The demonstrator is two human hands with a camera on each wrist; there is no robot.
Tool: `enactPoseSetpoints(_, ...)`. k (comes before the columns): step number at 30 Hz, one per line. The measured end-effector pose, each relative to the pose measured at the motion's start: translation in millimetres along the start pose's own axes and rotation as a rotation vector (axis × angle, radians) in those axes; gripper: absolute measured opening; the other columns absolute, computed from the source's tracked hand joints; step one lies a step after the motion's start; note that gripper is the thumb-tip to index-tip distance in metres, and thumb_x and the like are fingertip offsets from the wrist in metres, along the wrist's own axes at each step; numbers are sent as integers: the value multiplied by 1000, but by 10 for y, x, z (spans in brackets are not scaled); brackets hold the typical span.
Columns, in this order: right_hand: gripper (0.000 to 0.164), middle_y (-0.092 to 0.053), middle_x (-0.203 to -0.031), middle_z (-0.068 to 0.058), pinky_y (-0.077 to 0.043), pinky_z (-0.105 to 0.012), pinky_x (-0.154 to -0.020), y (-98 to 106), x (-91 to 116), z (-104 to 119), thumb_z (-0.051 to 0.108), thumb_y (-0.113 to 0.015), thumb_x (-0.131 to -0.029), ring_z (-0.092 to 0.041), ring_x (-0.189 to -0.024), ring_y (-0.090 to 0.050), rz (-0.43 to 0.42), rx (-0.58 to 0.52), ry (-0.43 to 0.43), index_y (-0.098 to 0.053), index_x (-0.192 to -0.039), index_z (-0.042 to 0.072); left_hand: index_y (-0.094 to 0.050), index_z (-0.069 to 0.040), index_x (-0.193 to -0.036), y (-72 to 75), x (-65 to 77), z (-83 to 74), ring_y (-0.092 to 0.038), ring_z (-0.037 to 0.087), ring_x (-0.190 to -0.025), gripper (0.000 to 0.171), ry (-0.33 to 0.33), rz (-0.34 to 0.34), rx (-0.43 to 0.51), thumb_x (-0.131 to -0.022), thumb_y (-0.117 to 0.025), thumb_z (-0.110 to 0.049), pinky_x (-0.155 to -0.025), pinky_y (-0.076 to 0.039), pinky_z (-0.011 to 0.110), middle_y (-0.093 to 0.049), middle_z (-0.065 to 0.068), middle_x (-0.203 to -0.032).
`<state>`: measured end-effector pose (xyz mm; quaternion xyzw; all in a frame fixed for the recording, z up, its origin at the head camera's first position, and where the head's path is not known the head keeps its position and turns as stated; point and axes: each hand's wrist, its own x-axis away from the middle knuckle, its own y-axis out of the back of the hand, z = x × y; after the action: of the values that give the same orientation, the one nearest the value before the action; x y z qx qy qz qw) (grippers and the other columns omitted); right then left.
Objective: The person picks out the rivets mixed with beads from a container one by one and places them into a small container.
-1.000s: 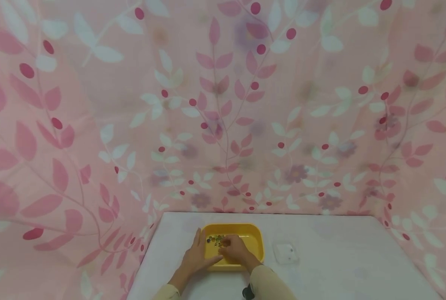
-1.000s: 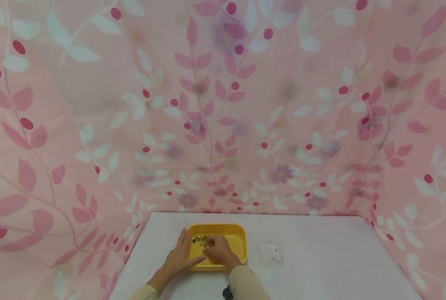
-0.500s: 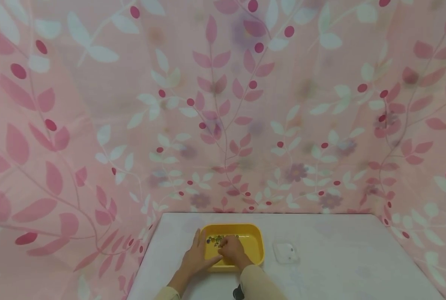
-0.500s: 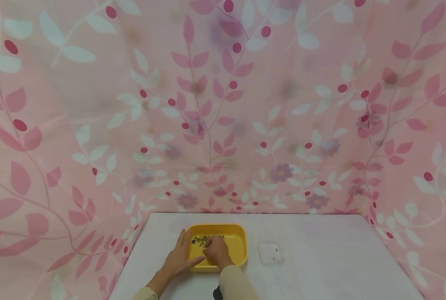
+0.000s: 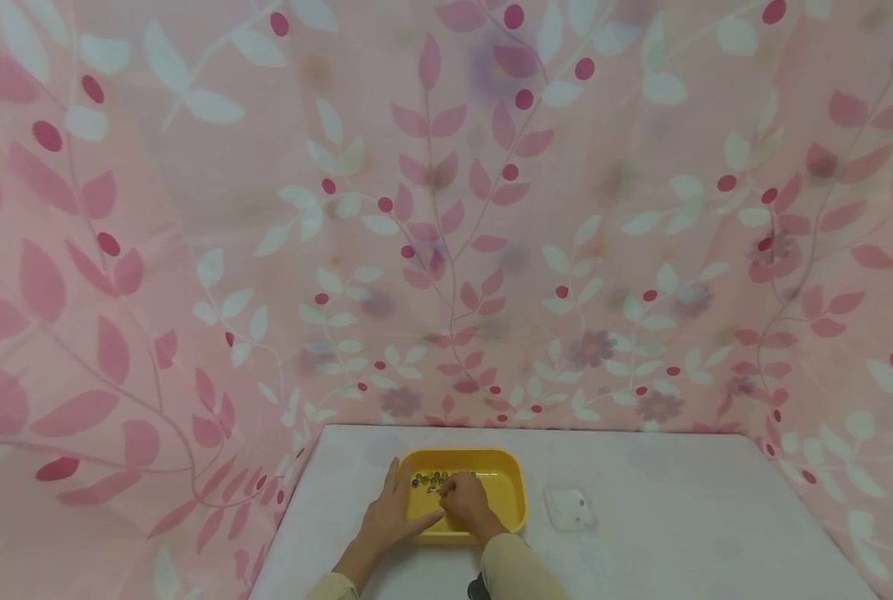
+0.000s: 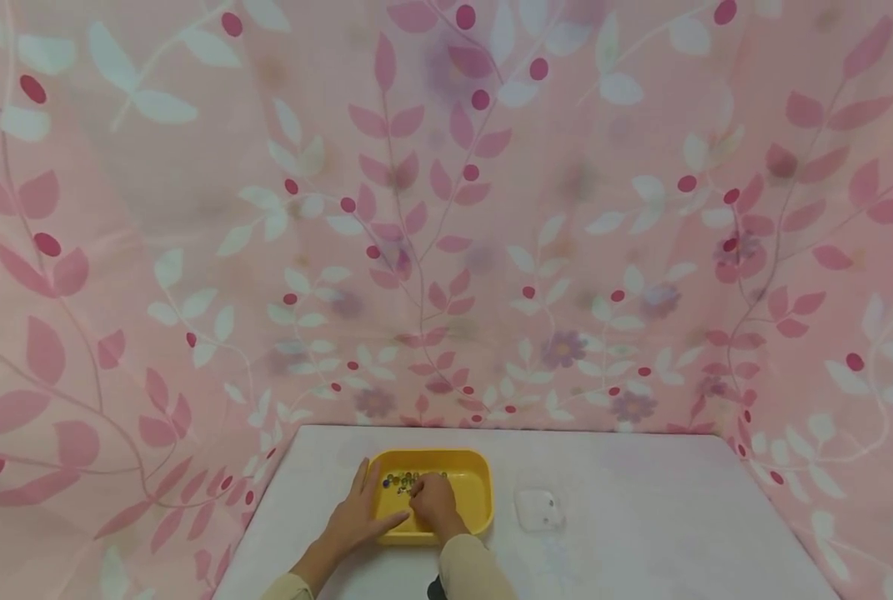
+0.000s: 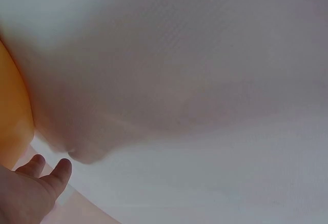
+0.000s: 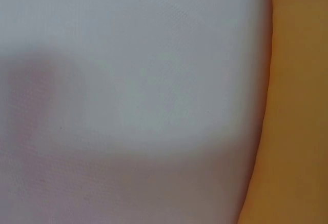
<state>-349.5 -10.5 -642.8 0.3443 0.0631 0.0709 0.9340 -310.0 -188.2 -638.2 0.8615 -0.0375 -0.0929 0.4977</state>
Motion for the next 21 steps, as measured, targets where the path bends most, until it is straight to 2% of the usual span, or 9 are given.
enactPoseSetpoints(3,2,-69,-76,-2,-53,-37,-67,-24,-1,-16,2,-75,-74,-18,-72,-60,-2,0,1,-73,-75,2,-25,-6,-157,-1,11,3,-65,38,-96,109,-10,-17,1,-78,-68,-68,-67,-54,52,-18,26,-162)
enactPoseSetpoints(8,5,-68,-75,-1,-53,-39,-67,-50,-12,-50,4,-74,-75,-19,-71,-60,2,92,-7,-71,-75,7,-22,-7,-157,-49,-10,24,-65,37,-94,110,-25,-18,-14,-79,-66,-70,-67,-54,52,-19,26,-161)
enactPoseSetpoints(11,6,-68,-76,-1,-53,-40,-67,-51,-17,-46,3,-73,-75,-19,-71,-60,3,131,-14,-70,-75,8,-20,-9,-158,-73,-32,33,-65,38,-99,111,-6,-1,-20,-78,-63,-74,-70,-55,53,-17,24,-162)
enactPoseSetpoints(16,9,-69,-77,-2,-55,-41,-70,-37,-14,11,0,-70,-73,-20,-73,-61,5,117,-17,-73,-74,8,-20,-10,-159,-52,-35,29,-63,39,-106,112,20,18,-13,-77,-63,-75,-74,-55,53,-14,22,-164)
enactPoseSetpoints(21,9,-65,-75,-1,-53,-39,-66,-41,-8,33,1,-68,-75,-17,-70,-56,14,118,-23,-70,-75,9,-23,-9,-157,-45,-28,45,-64,39,-103,112,4,-7,-7,-77,-64,-74,-71,-55,53,-17,24,-162)
